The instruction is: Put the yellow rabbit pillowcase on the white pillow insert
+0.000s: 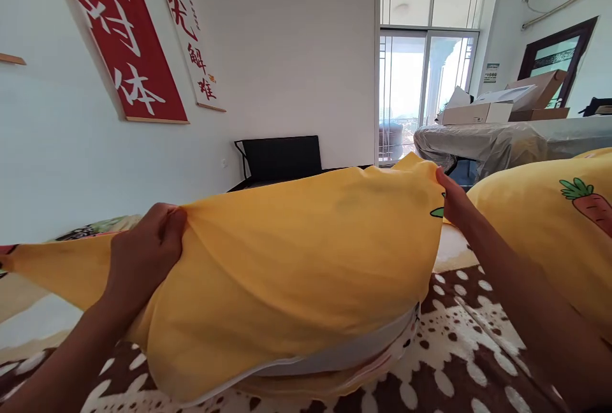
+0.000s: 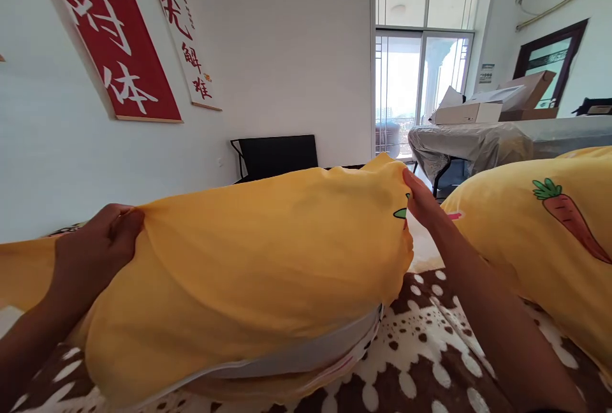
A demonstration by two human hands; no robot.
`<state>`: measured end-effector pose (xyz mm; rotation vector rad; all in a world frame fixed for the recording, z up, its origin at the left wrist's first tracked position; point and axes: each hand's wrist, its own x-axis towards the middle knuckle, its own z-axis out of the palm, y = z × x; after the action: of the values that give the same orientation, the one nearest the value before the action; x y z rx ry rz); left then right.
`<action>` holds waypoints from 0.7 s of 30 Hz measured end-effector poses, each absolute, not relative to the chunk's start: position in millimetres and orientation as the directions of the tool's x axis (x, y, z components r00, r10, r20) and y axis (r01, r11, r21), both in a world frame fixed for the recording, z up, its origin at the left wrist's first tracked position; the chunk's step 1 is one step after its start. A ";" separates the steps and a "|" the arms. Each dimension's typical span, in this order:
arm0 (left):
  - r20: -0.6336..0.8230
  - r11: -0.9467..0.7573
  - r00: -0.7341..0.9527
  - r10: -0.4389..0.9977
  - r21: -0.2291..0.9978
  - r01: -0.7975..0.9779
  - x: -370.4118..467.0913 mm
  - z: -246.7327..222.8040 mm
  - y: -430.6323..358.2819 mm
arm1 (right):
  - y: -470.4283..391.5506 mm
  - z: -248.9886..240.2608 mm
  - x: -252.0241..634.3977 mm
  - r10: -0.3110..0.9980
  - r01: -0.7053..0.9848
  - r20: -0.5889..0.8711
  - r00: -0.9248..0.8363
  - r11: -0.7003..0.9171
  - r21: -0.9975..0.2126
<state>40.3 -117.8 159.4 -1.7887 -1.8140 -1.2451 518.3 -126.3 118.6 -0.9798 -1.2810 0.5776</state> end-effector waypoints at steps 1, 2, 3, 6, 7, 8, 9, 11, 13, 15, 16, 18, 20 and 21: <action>0.734 -0.154 -0.133 0.666 0.309 0.938 44.2 159.9 -118.9 | -127.5 112.0 517.4 0.873 0.126 0.459 0.166 0.443 -0.888; 0.719 -0.133 -0.096 0.688 0.256 0.957 47.9 160.9 -120.3 | -129.2 106.8 514.2 0.907 0.110 0.410 0.100 0.400 -0.910; 0.691 -0.090 -0.079 0.718 0.205 0.975 51.4 162.1 -122.0 | -131.5 103.5 508.8 0.924 0.110 0.380 0.039 0.374 -0.921; 0.608 0.072 -0.120 0.784 0.103 0.992 60.8 167.2 -127.1 | -139.0 106.2 482.3 0.911 0.119 0.412 -0.001 0.409 -0.905; 0.591 0.089 -0.120 0.797 0.082 0.993 63.0 169.0 -128.5 | -141.1 110.6 472.0 0.893 0.141 0.449 0.028 0.441 -0.886; 0.591 0.084 -0.108 0.799 0.068 0.994 64.4 170.9 -129.7 | -142.9 115.9 462.2 0.864 0.189 0.500 0.069 0.480 -0.856; 0.608 0.055 -0.082 0.790 0.063 0.997 65.1 172.6 -131.0 | -144.1 121.4 453.6 0.821 0.259 0.561 0.108 0.521 -0.813; 0.696 -0.070 -0.017 0.718 0.096 0.993 66.2 175.6 -135.0 | -144.7 131.3 441.6 0.721 0.413 0.678 0.142 0.580 -0.702; 0.812 -0.251 0.039 0.583 0.134 0.959 70.5 177.4 -143.1 | -143.2 137.7 437.0 0.659 0.515 0.733 0.168 0.575 -0.636; 0.864 -0.470 0.169 0.475 0.087 0.879 82.8 177.4 -155.8 | -140.9 140.9 436.9 0.642 0.538 0.731 0.233 0.541 -0.646; 0.855 -0.564 0.277 0.439 0.022 0.826 92.5 176.7 -162.8 | -139.9 141.9 437.5 0.644 0.529 0.718 0.264 0.526 -0.666; 0.761 -0.688 0.504 0.408 -0.107 0.718 117.4 174.6 -175.3 | -139.1 143.7 438.3 0.661 0.466 0.687 0.301 0.527 -0.711; 0.646 -0.714 0.618 0.448 -0.157 0.682 144.6 172.3 -182.0 | -140.4 145.8 439.2 0.694 0.328 0.650 0.312 0.563 -0.759; 0.603 -0.704 0.625 0.496 -0.142 0.696 156.8 171.3 -182.7 | -141.8 146.9 440.4 0.708 0.246 0.629 0.320 0.579 -0.777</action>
<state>156.8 -182.7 171.3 -2.4871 -0.9516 -0.7649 440.4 -141.8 146.9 -0.9545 -1.2490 0.3740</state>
